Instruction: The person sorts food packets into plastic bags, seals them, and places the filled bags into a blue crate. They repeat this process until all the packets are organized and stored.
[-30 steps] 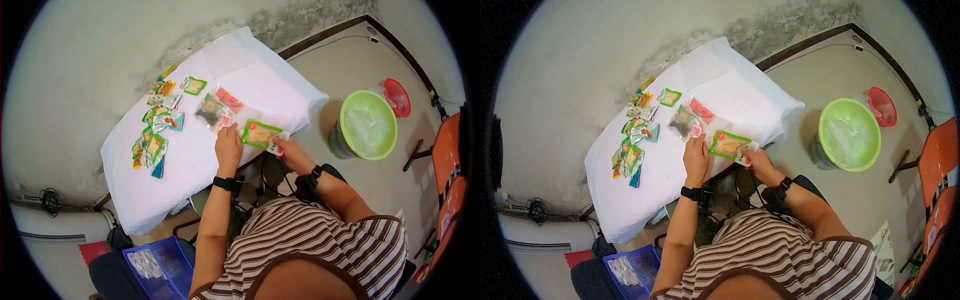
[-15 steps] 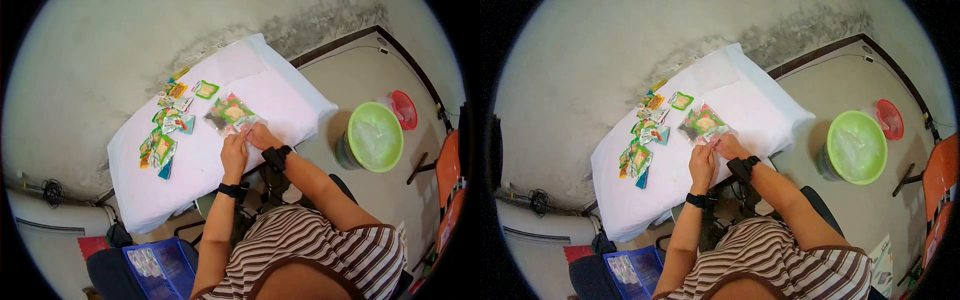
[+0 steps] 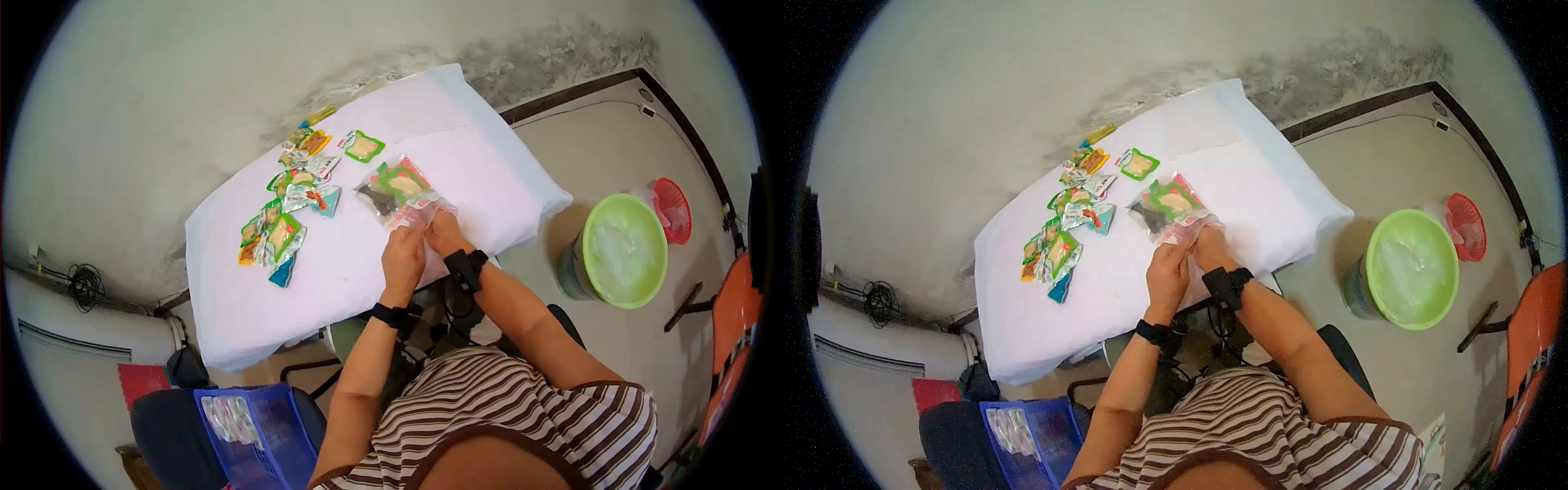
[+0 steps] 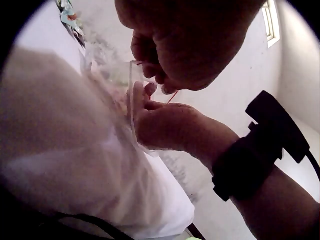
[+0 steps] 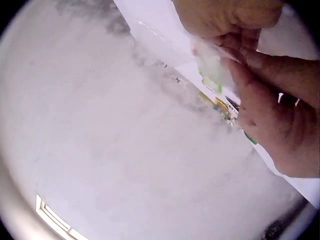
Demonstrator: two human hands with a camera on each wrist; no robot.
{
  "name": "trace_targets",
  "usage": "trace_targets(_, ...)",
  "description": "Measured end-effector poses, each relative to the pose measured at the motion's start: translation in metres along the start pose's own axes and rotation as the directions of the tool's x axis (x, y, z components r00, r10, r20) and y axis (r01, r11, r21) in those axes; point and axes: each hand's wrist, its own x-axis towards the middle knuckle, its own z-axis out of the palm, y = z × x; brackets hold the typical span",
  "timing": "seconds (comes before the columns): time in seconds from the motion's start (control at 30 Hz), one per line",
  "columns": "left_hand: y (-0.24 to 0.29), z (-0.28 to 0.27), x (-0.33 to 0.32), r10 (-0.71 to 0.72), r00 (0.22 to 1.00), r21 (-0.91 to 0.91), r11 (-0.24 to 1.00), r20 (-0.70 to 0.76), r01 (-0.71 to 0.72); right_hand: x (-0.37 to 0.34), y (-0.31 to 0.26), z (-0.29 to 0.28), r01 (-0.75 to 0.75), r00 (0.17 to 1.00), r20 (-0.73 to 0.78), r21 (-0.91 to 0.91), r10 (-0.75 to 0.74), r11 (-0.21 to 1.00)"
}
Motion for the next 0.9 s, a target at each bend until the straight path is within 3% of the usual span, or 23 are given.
trace_targets(0.07, -0.002, 0.001, 0.001, 0.003, 1.0, 0.001, 1.0, 0.003, -0.003, 0.002, 0.002, 0.007, 0.023, 0.999, 0.031, 0.072, -0.025, 0.997)
trace_targets(0.1, -0.002, 0.001, 0.002, 0.012, 1.0, -0.005, 1.0, -0.008, -0.012, 0.006, 0.004, 0.003, 0.317, 0.945, 0.176, -0.277, -0.276, 0.907)
trace_targets(0.13, -0.001, 0.001, 0.003, 0.023, 1.0, -0.015, 1.0, -0.016, -0.023, 0.008, 0.006, -0.002, 0.582, 0.813, 0.388, -0.528, -0.434, 0.618)
trace_targets(0.17, -0.001, 0.001, 0.003, 0.02, 1.0, -0.018, 1.0, -0.01, -0.02, 0.009, 0.008, -0.008, 0.578, 0.816, 0.382, -0.532, -0.433, 0.619)
trace_targets(0.2, 0.0, -0.001, 0.004, 0.017, 1.0, -0.006, 1.0, -0.001, -0.017, 0.0, -0.001, 0.001, 0.284, 0.958, 0.118, -0.253, -0.262, 0.925)
trace_targets(0.23, 0.0, -0.002, 0.006, 0.015, 1.0, 0.005, 1.0, 0.006, -0.015, -0.005, -0.007, 0.006, -0.02, 0.998, -0.056, 0.147, 0.028, 0.989)
trace_targets(0.33, 0.001, -0.001, 0.007, 0.018, 1.0, -0.003, 1.0, 0.0, -0.018, -0.02, -0.01, -0.003, -0.098, 0.986, -0.127, 0.051, 0.104, 0.994)
trace_targets(0.43, 0.0, 0.0, 0.006, 0.042, 0.999, -0.024, 0.999, 0.002, -0.041, -0.013, -0.005, -0.003, -0.001, 0.988, -0.153, -0.024, -0.003, 1.0)
trace_targets(0.57, 0.002, -0.002, 0.006, 0.034, 0.999, -0.034, 0.999, 0.034, -0.033, -0.006, -0.008, 0.016, -0.012, 0.965, -0.261, -0.118, -0.019, 0.993)
trace_targets(0.67, 0.003, -0.003, 0.008, 0.016, 0.998, -0.06, 0.998, 0.058, -0.013, 0.011, 0.003, 0.007, -0.039, 0.972, -0.234, -0.133, 0.007, 0.99)
trace_targets(0.77, 0.005, -0.005, 0.01, 0.031, 0.999, -0.095, 0.995, 0.035, -0.027, 0.023, 0.011, -0.002, -0.113, 0.971, -0.211, 0.007, 0.112, 0.994)
trace_targets(0.8, 0.004, -0.005, 0.011, 0.015, 0.998, -0.105, 0.994, 0.054, -0.009, 0.027, 0.013, -0.003, 0.061, 0.987, -0.118, -0.354, -0.109, 0.933)
trace_targets(0.83, 0.004, -0.006, 0.012, 0.0, 0.997, -0.116, 0.993, 0.074, 0.009, 0.029, 0.014, -0.005, 0.244, 0.959, 0.048, -0.648, -0.281, 0.721)
trace_targets(0.87, 0.004, -0.007, 0.013, -0.001, 0.997, -0.116, 0.993, 0.074, 0.01, 0.031, 0.015, -0.008, 0.243, 0.959, 0.048, -0.648, -0.279, 0.722)
trace_targets(0.9, 0.004, -0.01, 0.015, -0.011, 0.991, -0.158, 0.987, 0.13, 0.032, 0.012, -0.004, 0.024, 0.102, 0.97, -0.147, -0.474, -0.193, 0.875)
